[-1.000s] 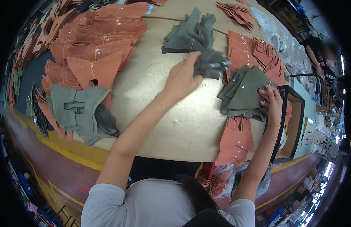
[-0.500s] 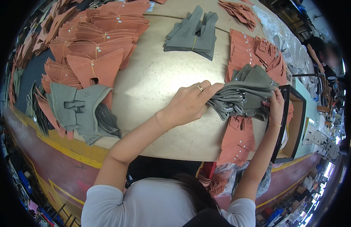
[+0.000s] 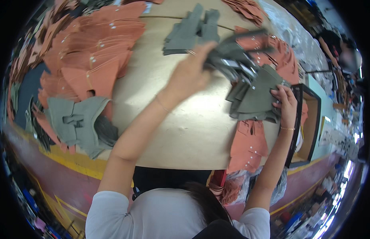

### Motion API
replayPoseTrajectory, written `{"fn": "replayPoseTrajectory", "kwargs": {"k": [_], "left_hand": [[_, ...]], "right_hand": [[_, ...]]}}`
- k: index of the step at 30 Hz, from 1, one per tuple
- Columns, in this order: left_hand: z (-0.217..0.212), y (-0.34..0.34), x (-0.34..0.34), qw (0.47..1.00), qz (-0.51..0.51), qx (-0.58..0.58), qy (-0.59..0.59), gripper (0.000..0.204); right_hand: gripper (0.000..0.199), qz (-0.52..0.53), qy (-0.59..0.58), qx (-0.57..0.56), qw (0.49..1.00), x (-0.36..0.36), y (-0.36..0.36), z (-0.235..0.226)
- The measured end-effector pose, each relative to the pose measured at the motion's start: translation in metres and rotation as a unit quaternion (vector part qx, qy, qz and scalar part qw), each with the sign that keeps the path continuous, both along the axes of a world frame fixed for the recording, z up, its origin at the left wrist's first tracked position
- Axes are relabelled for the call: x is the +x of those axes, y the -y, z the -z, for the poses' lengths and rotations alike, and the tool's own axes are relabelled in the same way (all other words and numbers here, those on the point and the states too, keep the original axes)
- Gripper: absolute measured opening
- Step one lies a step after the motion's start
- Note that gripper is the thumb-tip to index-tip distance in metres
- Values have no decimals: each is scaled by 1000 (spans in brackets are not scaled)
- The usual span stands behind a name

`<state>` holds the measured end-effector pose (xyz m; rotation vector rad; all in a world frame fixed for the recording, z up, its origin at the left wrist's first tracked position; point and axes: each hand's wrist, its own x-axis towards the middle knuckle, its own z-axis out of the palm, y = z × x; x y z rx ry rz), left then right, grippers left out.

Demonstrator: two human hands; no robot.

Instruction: The person sorts and stacks olive-green and pink fabric pieces with metal buckles on a worktable. They repeatedly pick up pieces, align them, and place them into neat piles, occasionally moving stacks aside to access more items.

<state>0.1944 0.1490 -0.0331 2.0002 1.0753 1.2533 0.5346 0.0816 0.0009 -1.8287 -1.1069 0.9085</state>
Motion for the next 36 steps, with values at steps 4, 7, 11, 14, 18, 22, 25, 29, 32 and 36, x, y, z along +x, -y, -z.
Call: {"fn": "replayPoseTrajectory", "kwargs": {"k": [4,7,11,14,18,22,25,29,32,36], "left_hand": [[18,-56,-17,974,-160,-17,-158,55],[27,-80,-34,947,-172,-88,-257,59],[36,-70,-36,937,-173,-68,-296,61],[31,-56,-30,933,-206,-72,-286,65],[17,-24,-21,942,-241,-2,-232,63],[18,23,12,989,-89,3,-114,57],[24,47,45,991,28,-112,-61,51],[28,44,80,954,123,-275,-3,48],[27,36,95,918,149,-365,38,53],[27,31,104,915,122,-384,19,59]], "right_hand": [[26,2,6,1,1000,-1,1,0],[29,-1,-13,-2,1000,-2,1,0],[25,-9,-57,49,997,3,9,-7],[22,27,-49,140,989,11,37,-12],[24,90,-252,125,955,14,91,-8],[60,232,-535,23,812,0,118,17],[85,215,-528,41,820,-6,112,35],[96,255,-563,67,783,3,89,44],[86,285,-572,106,762,10,81,49],[82,291,-593,139,738,19,84,58]]}}
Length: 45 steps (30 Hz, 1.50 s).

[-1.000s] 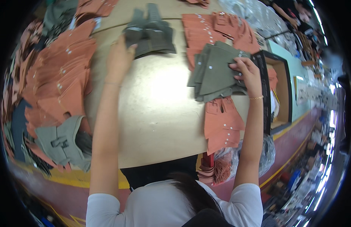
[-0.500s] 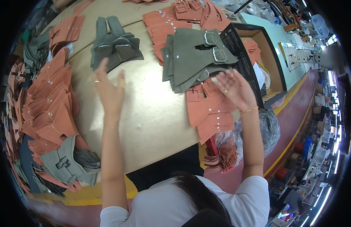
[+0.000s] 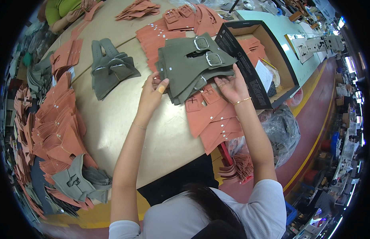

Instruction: The person sorts and stacks olive-green and pink fabric pieces with metal buckles on a worktable. They repeatedly pick up pieces, align them, and place them into neat piles, occasionally moving stacks aside to access more items.

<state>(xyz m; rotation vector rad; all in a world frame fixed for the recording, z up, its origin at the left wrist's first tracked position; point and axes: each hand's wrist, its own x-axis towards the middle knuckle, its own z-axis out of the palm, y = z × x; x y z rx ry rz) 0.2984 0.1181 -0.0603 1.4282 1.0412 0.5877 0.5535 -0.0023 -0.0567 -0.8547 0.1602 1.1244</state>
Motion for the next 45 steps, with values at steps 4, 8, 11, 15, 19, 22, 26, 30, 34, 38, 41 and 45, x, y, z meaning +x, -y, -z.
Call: {"fn": "replayPoseTrajectory", "kwargs": {"k": [4,8,11,15,19,22,26,30,34,38,41,45], "left_hand": [[2,0,3,1000,-6,-6,0,61],[2,2,6,1000,-7,8,-10,63],[-2,5,7,1000,-5,24,-15,65],[-11,8,7,997,-4,65,-49,66],[-22,16,11,972,6,212,-102,71],[-31,24,22,929,45,349,-116,76],[-38,35,51,878,115,452,-106,86],[-34,37,78,855,129,457,-207,93],[-29,27,85,853,114,469,-199,96],[-28,17,82,870,114,454,-159,85],[-29,15,82,875,130,435,-168,81],[-26,17,83,872,124,442,-170,81]], "right_hand": [[74,11,-58,6,998,11,4,8],[71,-1,-35,-22,999,16,0,7],[63,-8,23,-95,995,17,-4,1],[44,-21,45,-91,995,18,-6,-2],[40,23,16,-18,999,21,-4,4],[43,28,-2,-40,999,26,-4,6],[49,-19,37,-89,995,26,-10,1],[55,-32,73,-61,995,17,-15,-8],[56,-23,80,16,996,16,-15,-20],[59,-80,156,26,984,23,-24,-33],[76,-117,171,25,978,22,-36,-35],[95,-54,208,18,976,8,-54,-23]]}}
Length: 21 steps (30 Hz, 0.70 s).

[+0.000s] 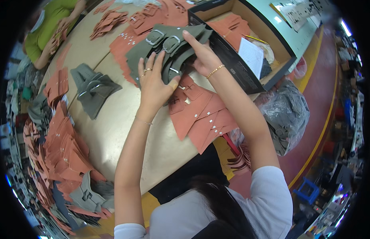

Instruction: The person sorts and stacks olive-green and pink fabric pieces with metal buckles on a worktable. They repeatedly pick up pieces, align them, and place them into neat piles, occasionally moving stacks aside to access more items.

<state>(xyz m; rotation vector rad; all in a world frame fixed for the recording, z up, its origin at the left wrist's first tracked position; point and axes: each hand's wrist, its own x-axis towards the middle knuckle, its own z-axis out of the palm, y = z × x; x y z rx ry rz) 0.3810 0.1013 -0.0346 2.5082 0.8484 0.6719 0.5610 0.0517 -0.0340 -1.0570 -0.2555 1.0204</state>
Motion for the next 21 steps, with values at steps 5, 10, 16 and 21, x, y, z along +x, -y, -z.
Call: {"fn": "replayPoseTrajectory", "kwargs": {"k": [5,10,16,21], "left_hand": [[7,10,-6,999,-14,42,28,87],[-4,25,-14,997,-33,-21,72,96],[-62,30,-40,986,-45,43,154,90],[-113,28,-107,970,-121,150,147,85]], "right_hand": [[32,-18,-52,66,996,-7,-2,4],[25,-21,-75,11,997,-11,7,-17],[34,-94,-111,100,984,-40,11,-58],[39,-283,-239,273,888,-103,-2,-92]]}}
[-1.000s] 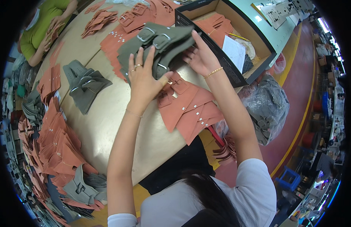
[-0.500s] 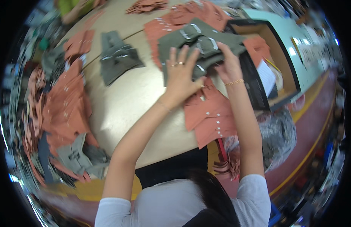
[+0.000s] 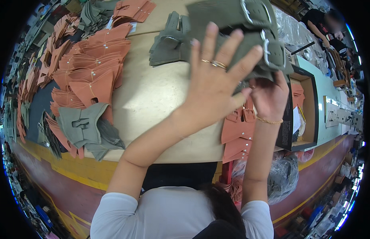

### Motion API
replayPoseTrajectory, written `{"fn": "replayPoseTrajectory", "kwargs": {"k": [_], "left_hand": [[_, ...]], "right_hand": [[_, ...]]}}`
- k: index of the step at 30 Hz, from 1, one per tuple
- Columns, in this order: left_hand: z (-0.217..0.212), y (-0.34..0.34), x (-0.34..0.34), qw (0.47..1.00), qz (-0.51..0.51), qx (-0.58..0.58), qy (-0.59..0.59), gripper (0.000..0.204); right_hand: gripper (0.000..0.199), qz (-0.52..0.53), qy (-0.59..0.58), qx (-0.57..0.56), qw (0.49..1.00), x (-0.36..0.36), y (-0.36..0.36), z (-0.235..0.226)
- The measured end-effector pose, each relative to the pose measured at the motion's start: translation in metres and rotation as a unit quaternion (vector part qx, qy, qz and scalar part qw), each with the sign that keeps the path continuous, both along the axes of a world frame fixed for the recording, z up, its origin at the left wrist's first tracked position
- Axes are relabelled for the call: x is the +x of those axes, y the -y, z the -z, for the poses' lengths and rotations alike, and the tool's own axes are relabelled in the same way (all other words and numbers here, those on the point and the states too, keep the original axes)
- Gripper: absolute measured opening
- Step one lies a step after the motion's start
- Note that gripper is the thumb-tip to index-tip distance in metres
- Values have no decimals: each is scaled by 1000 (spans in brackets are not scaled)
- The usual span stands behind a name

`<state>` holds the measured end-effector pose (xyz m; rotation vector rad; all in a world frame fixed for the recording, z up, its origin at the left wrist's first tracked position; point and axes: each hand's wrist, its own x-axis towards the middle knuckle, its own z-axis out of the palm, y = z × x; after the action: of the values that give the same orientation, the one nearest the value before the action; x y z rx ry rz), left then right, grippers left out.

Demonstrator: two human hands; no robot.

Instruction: The person sorts and stacks olive-green and pink fabric pieces with metal buckles on a worktable. They repeatedly pick up pieces, align them, and place them into neat piles, occasionally moving stacks aside to access more items.

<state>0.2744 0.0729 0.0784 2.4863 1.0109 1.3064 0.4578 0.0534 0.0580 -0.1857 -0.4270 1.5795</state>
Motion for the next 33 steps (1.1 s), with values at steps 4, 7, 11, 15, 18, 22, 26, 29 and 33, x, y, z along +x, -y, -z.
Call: {"fn": "replayPoseTrajectory", "kwargs": {"k": [4,7,11,15,18,22,26,29,33], "left_hand": [[-26,-3,-78,993,-35,57,-96,78],[-7,-2,-124,979,-43,41,-196,76],[71,-1,-135,958,-58,-127,-249,90],[126,3,-140,950,-87,-176,-245,105],[137,5,-138,942,-100,-172,-270,108],[139,3,-132,947,-114,-146,-262,109],[147,-1,-131,951,-123,-119,-258,107],[152,-8,-133,956,-122,-96,-250,105],[155,-20,-133,959,-117,-69,-249,105]], "right_hand": [[40,-53,-143,16,988,-78,-12,20],[40,-56,-200,-23,978,-130,-3,59],[31,-38,-82,-383,919,-152,22,108],[36,-59,45,-366,928,-145,51,124],[33,-141,177,-311,923,-106,69,109],[31,154,596,-201,762,-9,47,99],[36,271,857,-236,370,102,-21,119],[46,229,903,-212,295,131,-52,140],[66,158,896,-296,289,138,-69,144]]}}
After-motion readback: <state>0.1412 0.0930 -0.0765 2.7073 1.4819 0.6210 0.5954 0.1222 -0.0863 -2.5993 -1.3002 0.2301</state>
